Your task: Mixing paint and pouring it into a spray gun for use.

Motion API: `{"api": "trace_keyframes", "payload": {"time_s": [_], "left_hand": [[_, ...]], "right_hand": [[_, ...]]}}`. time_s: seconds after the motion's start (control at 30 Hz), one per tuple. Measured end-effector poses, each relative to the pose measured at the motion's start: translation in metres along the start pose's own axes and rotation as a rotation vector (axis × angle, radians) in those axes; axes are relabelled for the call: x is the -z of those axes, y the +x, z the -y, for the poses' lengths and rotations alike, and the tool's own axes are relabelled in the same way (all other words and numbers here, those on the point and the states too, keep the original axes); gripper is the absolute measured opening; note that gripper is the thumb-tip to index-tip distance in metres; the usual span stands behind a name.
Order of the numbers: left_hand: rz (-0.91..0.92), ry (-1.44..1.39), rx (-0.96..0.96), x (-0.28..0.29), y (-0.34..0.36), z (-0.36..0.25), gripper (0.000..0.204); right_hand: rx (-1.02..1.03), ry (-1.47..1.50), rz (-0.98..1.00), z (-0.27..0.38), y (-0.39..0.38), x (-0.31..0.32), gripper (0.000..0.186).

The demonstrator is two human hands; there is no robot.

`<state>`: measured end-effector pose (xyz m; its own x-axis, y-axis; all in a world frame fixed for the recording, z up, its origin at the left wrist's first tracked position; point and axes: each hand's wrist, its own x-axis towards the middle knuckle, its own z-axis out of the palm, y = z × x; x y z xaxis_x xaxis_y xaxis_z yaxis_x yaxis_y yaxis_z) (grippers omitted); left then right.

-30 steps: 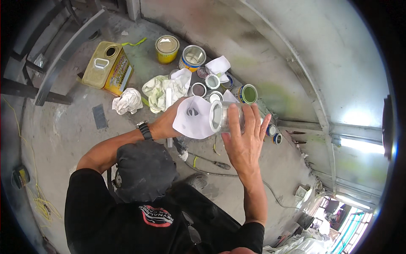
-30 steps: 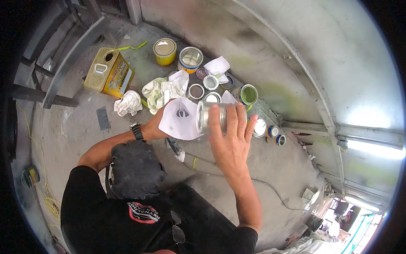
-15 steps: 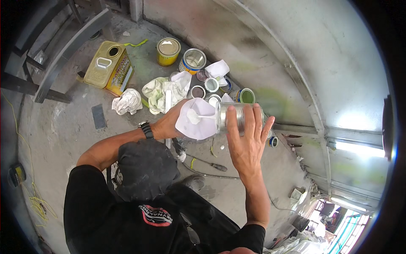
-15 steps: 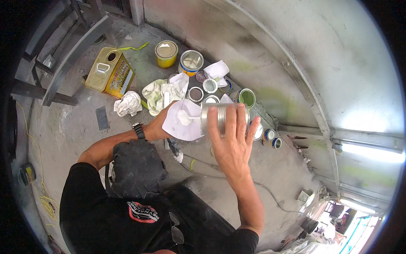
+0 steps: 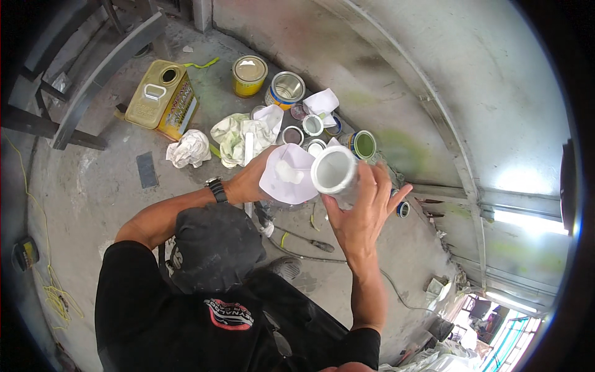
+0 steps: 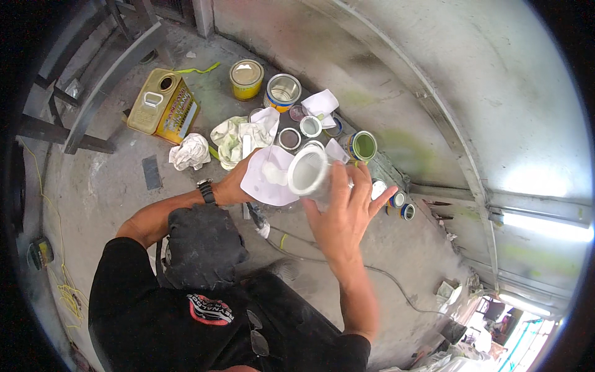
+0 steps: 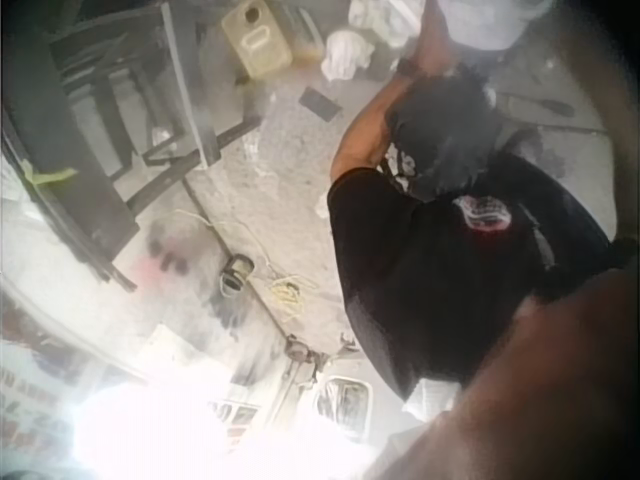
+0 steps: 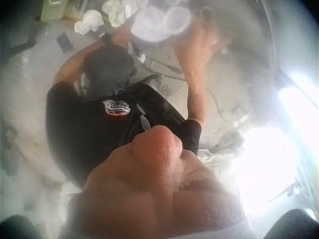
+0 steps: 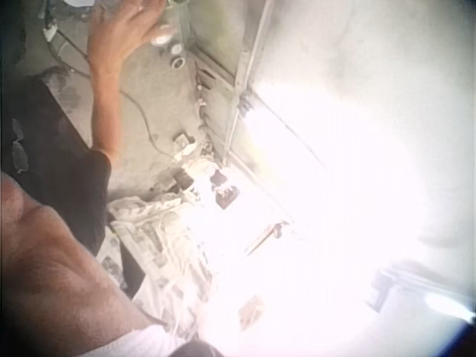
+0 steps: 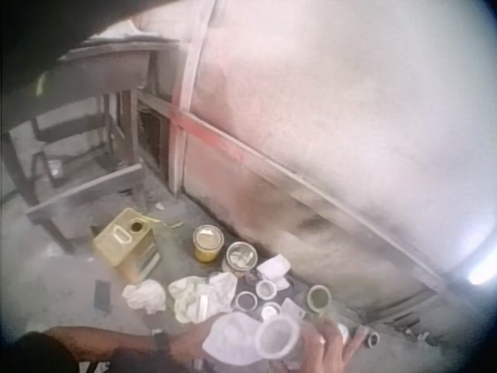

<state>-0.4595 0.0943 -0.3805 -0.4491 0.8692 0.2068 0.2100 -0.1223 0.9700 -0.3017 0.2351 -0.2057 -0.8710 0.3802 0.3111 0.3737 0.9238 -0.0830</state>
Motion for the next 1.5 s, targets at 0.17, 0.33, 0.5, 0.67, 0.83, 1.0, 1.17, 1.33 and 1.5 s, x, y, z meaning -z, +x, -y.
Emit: {"api": "trace_keyframes", "payload": {"time_s": [0.17, 0.33, 0.5, 0.67, 0.83, 1.0, 1.17, 1.33, 1.5], "left_hand": [[-0.002, -0.028, 0.046, 0.006, -0.006, 0.006, 0.099], [0.012, 0.294, -0.088, 0.021, -0.020, 0.029, 0.088], [-0.043, 0.335, -0.080, 0.028, -0.022, 0.017, 0.090], [-0.058, 0.354, -0.090, 0.027, -0.018, 0.002, 0.092], [-0.063, 0.362, -0.130, 0.019, -0.001, -0.008, 0.094], [0.003, 0.045, -0.051, 0.011, 0.032, -0.038, 0.105], [0.232, -0.103, -0.072, -0.029, 0.072, -0.084, 0.108], [0.403, 0.295, -0.056, -0.047, 0.068, -0.095, 0.060], [0.365, 0.059, 0.346, -0.064, 0.072, -0.118, 0.047]], "right_hand": [[-0.272, 0.545, -0.111, -0.024, -0.020, -0.028, 0.081], [-0.588, 0.875, -0.119, -0.048, -0.061, -0.103, 0.080], [-0.660, 0.733, 0.078, -0.039, -0.101, -0.223, 0.080], [-0.620, 0.913, -0.186, -0.033, -0.098, -0.280, 0.083], [-0.724, 0.702, -0.138, -0.033, -0.117, -0.290, 0.083], [-0.213, 0.882, 0.272, -0.046, -0.142, -0.168, 0.097], [-0.127, 0.853, 0.338, -0.044, -0.127, -0.091, 0.098], [-0.154, 1.120, 0.324, -0.040, -0.106, -0.085, 0.089], [-0.498, 1.412, 0.426, -0.031, -0.119, -0.096, 0.059]]}}
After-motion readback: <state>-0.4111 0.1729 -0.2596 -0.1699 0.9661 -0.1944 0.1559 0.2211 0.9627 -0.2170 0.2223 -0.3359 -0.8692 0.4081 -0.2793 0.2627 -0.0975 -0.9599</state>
